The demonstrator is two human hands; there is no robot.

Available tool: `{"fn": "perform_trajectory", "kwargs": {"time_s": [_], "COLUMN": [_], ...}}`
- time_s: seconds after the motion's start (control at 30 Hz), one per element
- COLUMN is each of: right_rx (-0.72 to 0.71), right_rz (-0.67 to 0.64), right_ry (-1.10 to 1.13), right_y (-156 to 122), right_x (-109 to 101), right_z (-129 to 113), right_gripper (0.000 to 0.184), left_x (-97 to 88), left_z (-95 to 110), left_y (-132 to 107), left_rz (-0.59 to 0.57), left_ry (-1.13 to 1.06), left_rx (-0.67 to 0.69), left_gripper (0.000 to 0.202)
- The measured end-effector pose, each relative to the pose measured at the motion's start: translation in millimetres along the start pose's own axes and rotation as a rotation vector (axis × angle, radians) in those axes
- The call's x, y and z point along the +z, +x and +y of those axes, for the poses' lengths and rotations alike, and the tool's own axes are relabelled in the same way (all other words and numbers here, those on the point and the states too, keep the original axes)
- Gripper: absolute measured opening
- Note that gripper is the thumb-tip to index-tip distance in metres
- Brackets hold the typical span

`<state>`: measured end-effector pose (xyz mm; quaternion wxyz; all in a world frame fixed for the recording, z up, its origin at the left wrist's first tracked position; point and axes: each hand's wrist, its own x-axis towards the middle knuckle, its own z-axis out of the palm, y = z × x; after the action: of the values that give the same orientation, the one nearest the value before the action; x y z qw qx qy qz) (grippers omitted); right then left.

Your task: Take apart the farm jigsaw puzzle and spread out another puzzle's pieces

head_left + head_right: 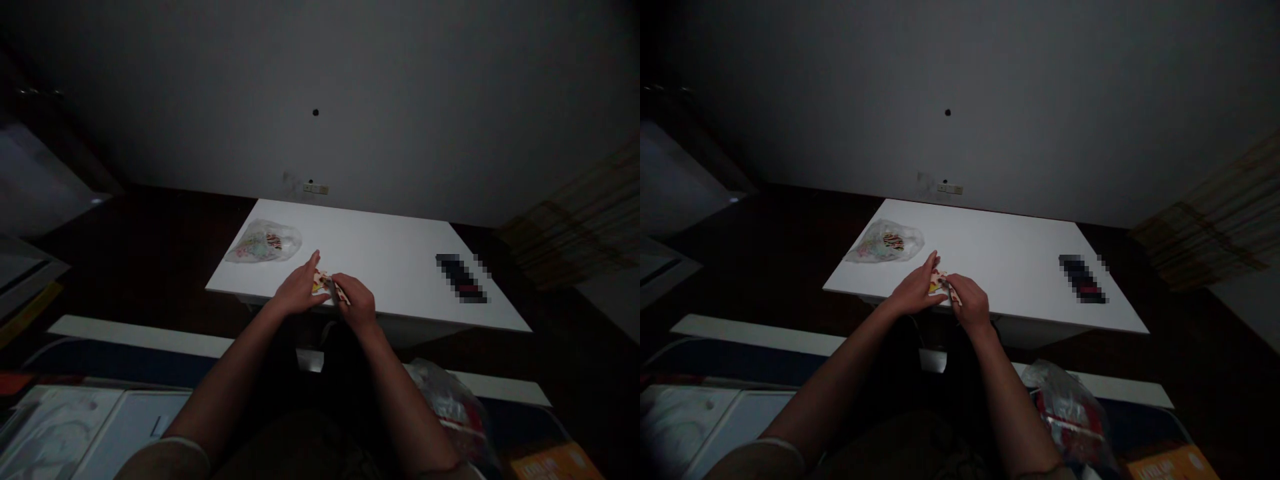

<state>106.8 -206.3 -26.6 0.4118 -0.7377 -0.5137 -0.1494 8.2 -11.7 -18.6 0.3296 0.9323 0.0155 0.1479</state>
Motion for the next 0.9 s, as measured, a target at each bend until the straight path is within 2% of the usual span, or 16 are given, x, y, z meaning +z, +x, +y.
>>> {"fn": "perform_trajectory", "kwargs": {"time_s": [0.13, 0.23, 0.33, 0.43, 0.53, 0.63, 0.73, 0.83, 0.9], "right_rx": [-0.072, -0.013, 0.118, 0.140, 0.046, -0.022, -0.046, -0.088, -0.113], "right_rz": [-0.109, -0.188, -0.081, -0.010, -0.162, -0.305, -0.345, -0.423, -0.459], "right_ry": [0.109, 0.169, 0.156, 0.060, -0.031, -0.076, -0.145, -0.222, -0.253], "right_y": [17, 17, 20, 30, 41, 44, 43, 41, 40], "right_x": [16, 17, 16, 20, 29, 33, 31, 32, 35], "right_z": [-6, -8, -8, -8, -10, -14, -21, -31, -37], "right_gripper": [0.040, 0.041, 0.041, 0.045, 0.051, 0.059, 0.071, 0.074, 0.068], "left_x": [-2.9, -6.1, -5.3, -1.1, -0.3, -8.2, -23.3, -41.4, -53.6], "left_z": [2, 3, 3, -1, -3, -1, 5, 6, 3], "left_y": [-2, -3, -3, -1, -2, -16, -38, -50, -49], "left_rz": [0.025, 0.020, 0.033, 0.073, 0.152, 0.187, 0.213, 0.387, 0.508], "left_ry": [-0.081, -0.104, -0.110, -0.161, -0.167, -0.100, -0.097, -0.082, -0.003], "left_rx": [-0.023, -0.039, -0.063, -0.042, 0.013, 0.044, 0.054, 0.031, -0.029], "left_gripper": [0.123, 0.115, 0.109, 0.119, 0.127, 0.127, 0.109, 0.078, 0.064]}}
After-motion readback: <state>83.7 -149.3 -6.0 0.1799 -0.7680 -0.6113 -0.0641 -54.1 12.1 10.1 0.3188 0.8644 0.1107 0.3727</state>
